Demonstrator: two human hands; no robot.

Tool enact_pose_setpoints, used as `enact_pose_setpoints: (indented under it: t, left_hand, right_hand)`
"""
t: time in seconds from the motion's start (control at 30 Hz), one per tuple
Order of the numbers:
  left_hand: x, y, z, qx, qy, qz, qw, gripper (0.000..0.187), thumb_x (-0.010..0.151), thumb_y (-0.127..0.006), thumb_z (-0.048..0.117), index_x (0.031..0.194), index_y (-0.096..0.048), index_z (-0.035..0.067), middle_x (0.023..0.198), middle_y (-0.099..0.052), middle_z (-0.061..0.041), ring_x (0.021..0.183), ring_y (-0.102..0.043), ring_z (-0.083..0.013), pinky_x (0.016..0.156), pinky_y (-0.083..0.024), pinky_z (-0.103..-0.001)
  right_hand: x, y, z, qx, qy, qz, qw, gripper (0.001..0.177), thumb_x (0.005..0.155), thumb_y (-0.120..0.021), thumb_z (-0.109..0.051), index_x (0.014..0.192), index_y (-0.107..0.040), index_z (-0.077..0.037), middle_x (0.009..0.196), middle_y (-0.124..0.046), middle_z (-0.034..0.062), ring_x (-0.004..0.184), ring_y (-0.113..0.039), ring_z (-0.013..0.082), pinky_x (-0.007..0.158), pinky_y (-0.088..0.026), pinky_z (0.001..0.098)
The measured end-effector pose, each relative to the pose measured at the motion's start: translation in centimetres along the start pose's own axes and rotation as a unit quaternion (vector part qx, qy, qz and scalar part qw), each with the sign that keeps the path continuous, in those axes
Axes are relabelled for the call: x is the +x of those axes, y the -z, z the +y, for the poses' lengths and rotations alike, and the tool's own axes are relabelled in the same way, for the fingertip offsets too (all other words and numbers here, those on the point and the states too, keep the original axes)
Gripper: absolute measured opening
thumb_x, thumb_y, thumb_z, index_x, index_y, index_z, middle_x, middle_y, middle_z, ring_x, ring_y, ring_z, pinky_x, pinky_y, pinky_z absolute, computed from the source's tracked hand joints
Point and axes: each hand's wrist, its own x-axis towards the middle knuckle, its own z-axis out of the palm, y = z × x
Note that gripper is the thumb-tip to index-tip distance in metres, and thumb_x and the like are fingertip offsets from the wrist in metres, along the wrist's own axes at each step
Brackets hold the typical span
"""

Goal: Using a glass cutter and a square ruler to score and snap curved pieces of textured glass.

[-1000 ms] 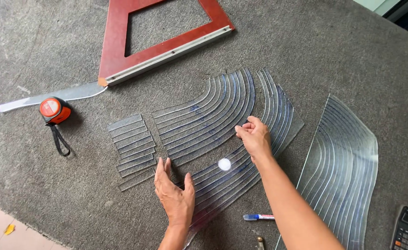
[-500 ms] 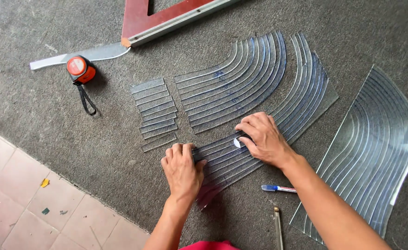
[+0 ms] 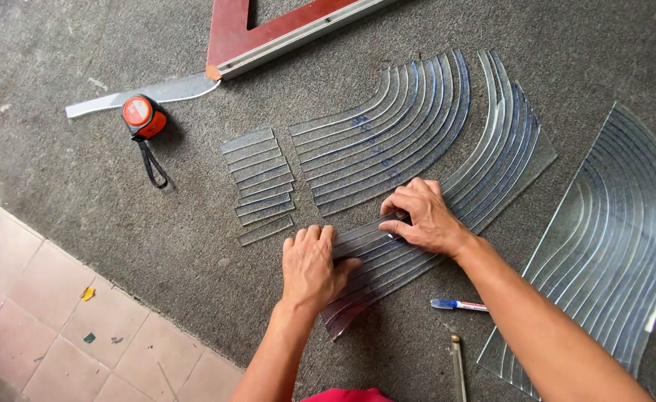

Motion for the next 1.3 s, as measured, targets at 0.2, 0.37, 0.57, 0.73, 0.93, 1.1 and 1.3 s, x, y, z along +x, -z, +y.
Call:
enact_pose_setpoints:
  t: [0.2,0.37,0.57,0.73,0.93,1.1,1.3]
  left_hand:
    - [0.3,-1.8,0.0,0.016,-0.003,0.177,0.984,0.036,0.102,-0.047,0.048,0.082,-0.057,0.020,0.076,-0.055,-0.002,0.084,-0.059,-0.0243,0.074,-0.040,-0.039]
    - [0.8,-2.3,-0.3,0.022,-0.025,0.246,0.969,0.034,0.102,-0.051,0.042,0.075,-0.054,0.021,0.069,-0.052,-0.001,0.079,-0.058,-0.0238,0.072,-0.039,-0.039]
    - [1.1,-2.5,-1.4,-0.035,-0.034,0.276,0.960,0.037,0.107,-0.044,0.038,0.075,-0.052,0.021,0.068,-0.052,-0.002,0.077,-0.058,-0.0248,0.070,-0.039,-0.038]
    - [-1.0,-1.2,-4.1,-0.052,-0.052,0.250,0.965,0.024,0.099,-0.059,0.042,0.105,-0.055,0.018,0.086,-0.058,-0.003,0.084,-0.059,-0.0252,0.074,-0.043,-0.040]
    - [-2.8,0.0,-7.7,0.066,-0.048,0.242,0.967,0.024,0.094,-0.064,0.028,0.114,-0.062,0.014,0.108,-0.054,-0.008,0.093,-0.046,-0.0224,0.080,-0.037,-0.037]
    - [-3.6,0.7,-6.7,0.082,-0.012,0.316,0.945,0.042,0.091,-0.068,0.053,0.119,-0.060,0.022,0.120,-0.053,-0.006,0.108,-0.047,-0.0239,0.094,-0.031,-0.040]
    - [0.3,0.8,-0.5,0.029,-0.007,0.283,0.959,0.034,0.083,-0.076,0.043,0.107,-0.066,0.020,0.097,-0.066,0.003,0.088,-0.058,-0.0182,0.089,-0.034,-0.038]
  right_hand:
    - [0.5,-1.4,0.6,0.005,-0.015,0.029,0.999,0.037,0.089,-0.067,-0.062,0.081,-0.068,-0.026,0.073,-0.061,-0.0043,0.090,-0.056,0.0178,0.100,-0.034,0.0402]
    - [0.6,-2.0,0.7,0.008,-0.024,0.051,0.998,0.044,0.087,-0.068,-0.065,0.075,-0.063,-0.023,0.069,-0.058,-0.0035,0.087,-0.055,0.0187,0.099,-0.033,0.0410]
    - [0.9,-1.7,0.4,0.006,-0.024,0.054,0.998,0.040,0.088,-0.068,-0.061,0.076,-0.063,-0.024,0.069,-0.059,-0.0032,0.087,-0.057,0.0185,0.099,-0.034,0.0403]
    - [0.5,-1.6,0.9,0.031,-0.008,0.057,0.998,0.038,0.077,-0.082,-0.057,0.088,-0.067,-0.024,0.080,-0.066,-0.0032,0.093,-0.059,0.0197,0.097,-0.036,0.0406]
    - [0.7,-2.2,0.2,0.022,0.056,0.087,0.994,0.014,0.080,-0.080,-0.036,0.084,-0.074,-0.023,0.087,-0.060,-0.0089,0.096,-0.044,0.0155,0.090,-0.028,0.0342]
    - [0.3,-0.9,-2.8,-0.032,0.085,0.146,0.985,0.034,0.074,-0.083,-0.034,0.102,-0.071,-0.020,0.112,-0.061,-0.0012,0.110,-0.050,0.0203,0.101,-0.031,0.0405]
    - [-0.1,3.1,3.9,-0.062,-0.218,0.315,0.921,0.022,0.085,-0.073,-0.009,0.105,-0.066,-0.004,0.076,-0.066,0.0058,0.068,-0.063,0.0251,0.067,-0.053,0.0385]
